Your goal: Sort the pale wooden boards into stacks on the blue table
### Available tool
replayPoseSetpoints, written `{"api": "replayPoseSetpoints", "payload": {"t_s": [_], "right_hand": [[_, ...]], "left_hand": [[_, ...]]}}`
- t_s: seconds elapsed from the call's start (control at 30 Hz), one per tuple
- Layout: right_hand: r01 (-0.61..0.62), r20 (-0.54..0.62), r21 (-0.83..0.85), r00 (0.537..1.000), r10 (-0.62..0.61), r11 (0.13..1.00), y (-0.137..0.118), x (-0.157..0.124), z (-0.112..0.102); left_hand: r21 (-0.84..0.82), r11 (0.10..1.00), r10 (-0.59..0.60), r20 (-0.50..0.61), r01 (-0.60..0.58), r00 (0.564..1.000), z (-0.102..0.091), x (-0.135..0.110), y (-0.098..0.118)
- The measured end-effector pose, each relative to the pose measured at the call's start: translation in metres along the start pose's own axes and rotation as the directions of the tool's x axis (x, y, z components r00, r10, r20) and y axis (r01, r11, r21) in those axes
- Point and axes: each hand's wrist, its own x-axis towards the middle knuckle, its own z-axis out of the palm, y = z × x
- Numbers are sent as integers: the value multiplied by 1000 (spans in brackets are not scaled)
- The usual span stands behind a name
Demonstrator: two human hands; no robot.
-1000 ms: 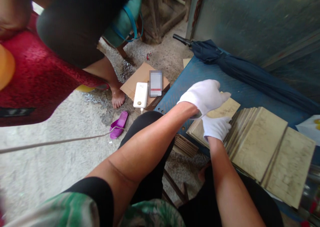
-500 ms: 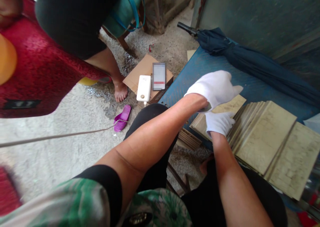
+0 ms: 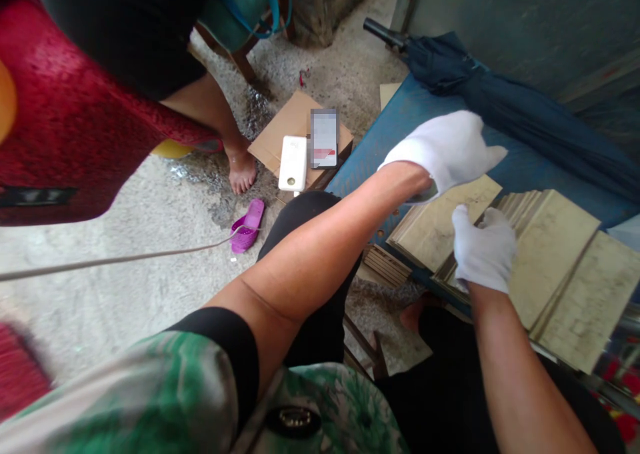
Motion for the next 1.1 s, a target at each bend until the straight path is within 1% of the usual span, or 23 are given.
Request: {"api": "replayPoseSetpoints", "payload": {"t_s": [0.07, 0.17, 0.2, 0.3, 0.37, 0.43, 0.47, 0.5, 0.57, 0.63, 0.67, 0.73, 0.8, 0.87, 0.97, 1.1], "right_hand": [[-15, 69, 56, 998, 11, 998, 7, -18, -9], [-123, 208, 86, 973, 103, 989, 22, -55, -12], [-161, 239, 64, 961, 141, 985, 28, -69, -10], [-264, 248, -34, 932, 264, 964, 49, -108, 1], [-332, 288, -74, 896, 339, 940, 61, -132, 11], [-359, 350, -100, 860, 371, 928, 68, -153, 21], [-346, 383, -112, 850, 362, 931, 70, -162, 25], [-316, 407, -122, 849, 338, 941, 70, -170, 29], [-209, 436, -122, 867, 242, 970, 67, -183, 36], [-49, 434, -101, 897, 88, 994, 63, -190, 41], [51, 430, -97, 903, -4, 994, 62, -192, 43], [244, 428, -126, 888, -169, 962, 62, -193, 47], [379, 422, -203, 866, -269, 903, 65, -192, 53], [465, 406, -279, 850, -335, 840, 70, -191, 58], [554, 364, -351, 824, -435, 755, 75, -190, 65], [624, 303, -402, 782, -545, 671, 77, -190, 69]], "left_hand": [[-14, 1000, 9, -7, -9, 1000, -3, -2, 0], [-33, 999, 18, -18, -19, 1000, -5, -4, 2], [-41, 999, 25, -27, -26, 999, -4, -4, 3], [-62, 996, 58, -51, -61, 997, -2, -5, 6], [-56, 996, 62, -31, -63, 998, 1, -7, 8], [-50, 996, 70, -8, -70, 998, 2, -8, 9], [-52, 996, 79, -4, -79, 997, 1, -9, 8], [-52, 995, 84, -2, -84, 996, 1, -10, 8], [-50, 995, 91, 10, -91, 996, -1, -11, 6], [-39, 996, 81, 36, -80, 996, -4, -11, 5], [-35, 997, 75, 44, -74, 996, -5, -11, 4], [-37, 997, 69, 36, -67, 997, -6, -11, 4], [-41, 998, 57, 6, -56, 998, -5, -10, 4], [-51, 997, 56, -11, -57, 998, -3, -9, 5], [-73, 996, 55, -5, -55, 998, 1, -8, 6], [-82, 996, 22, 14, -21, 1000, 4, -7, 8]]}}
